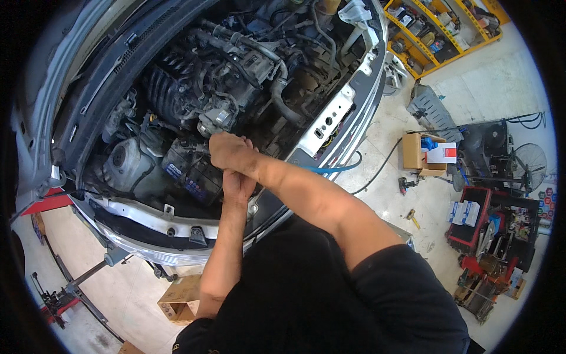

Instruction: The person walks through a garage, plugs a power bank into a wall socket, then returns to a white car with its hood open. They use a ratchet to loosen and remove bolts from the engine area, handling engine components and tools.

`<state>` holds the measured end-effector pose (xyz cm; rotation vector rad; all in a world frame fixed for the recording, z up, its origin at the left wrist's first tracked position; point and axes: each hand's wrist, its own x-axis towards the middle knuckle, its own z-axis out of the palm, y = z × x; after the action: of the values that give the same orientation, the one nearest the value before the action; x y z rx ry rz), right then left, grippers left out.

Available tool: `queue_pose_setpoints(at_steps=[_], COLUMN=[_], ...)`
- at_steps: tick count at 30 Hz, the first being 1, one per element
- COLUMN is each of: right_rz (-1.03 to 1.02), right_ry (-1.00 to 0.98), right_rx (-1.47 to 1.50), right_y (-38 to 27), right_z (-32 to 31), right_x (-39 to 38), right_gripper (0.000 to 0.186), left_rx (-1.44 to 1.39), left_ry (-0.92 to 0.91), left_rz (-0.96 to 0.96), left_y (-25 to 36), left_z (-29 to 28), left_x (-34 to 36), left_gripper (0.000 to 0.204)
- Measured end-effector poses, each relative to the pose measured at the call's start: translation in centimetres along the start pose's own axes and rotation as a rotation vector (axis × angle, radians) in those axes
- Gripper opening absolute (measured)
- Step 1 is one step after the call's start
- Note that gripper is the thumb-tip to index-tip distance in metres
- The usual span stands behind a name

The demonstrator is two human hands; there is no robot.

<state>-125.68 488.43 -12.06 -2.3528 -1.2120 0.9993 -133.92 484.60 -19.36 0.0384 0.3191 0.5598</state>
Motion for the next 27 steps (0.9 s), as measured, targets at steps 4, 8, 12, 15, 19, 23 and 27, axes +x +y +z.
queue_pose_setpoints(at_steps=[4,8,12,15,19,23,27], right_rz=[-0.032,-0.004,0.004,-0.028,-0.025,-0.023,-0.052], right_ry=[-0.06,-0.089,-0.088,-0.083,-0.112,-0.124,-0.132], right_rx=[-0.007,-0.033,-0.084,-0.055,-0.062,-0.058,-0.018], right_y=[0.0,-0.7,-1.7,-0.7,-0.9,-1.2,-0.2], right_z=[-0.2,-0.8,-1.2,-0.9,-1.1,-1.5,-1.1], right_x=[0.6,0.7,-0.1,0.4,0.1,-0.3,0.0], right_gripper=[0.021,0.021,0.022,0.022,0.023,0.023,0.023], left_rx=[-0.119,-0.114,-0.063,-0.051,-0.055,-0.063,-0.053], left_ry=[-0.029,-0.047,-0.092,-0.085,-0.138,-0.055,-0.038], left_rz=[-0.038,0.0,0.015,0.021,0.01,0.039,0.037], left_y=[0.1,0.0,0.0,-0.3,-0.3,-0.5,-0.5], left_z=[0.6,0.9,0.7,0.8,0.5,0.6,0.7], left_x=[0.2,0.5,0.4,0.6,0.7,0.3,0.2], left_gripper=[0.038,0.039,0.04,0.042,0.043,0.044,0.044])
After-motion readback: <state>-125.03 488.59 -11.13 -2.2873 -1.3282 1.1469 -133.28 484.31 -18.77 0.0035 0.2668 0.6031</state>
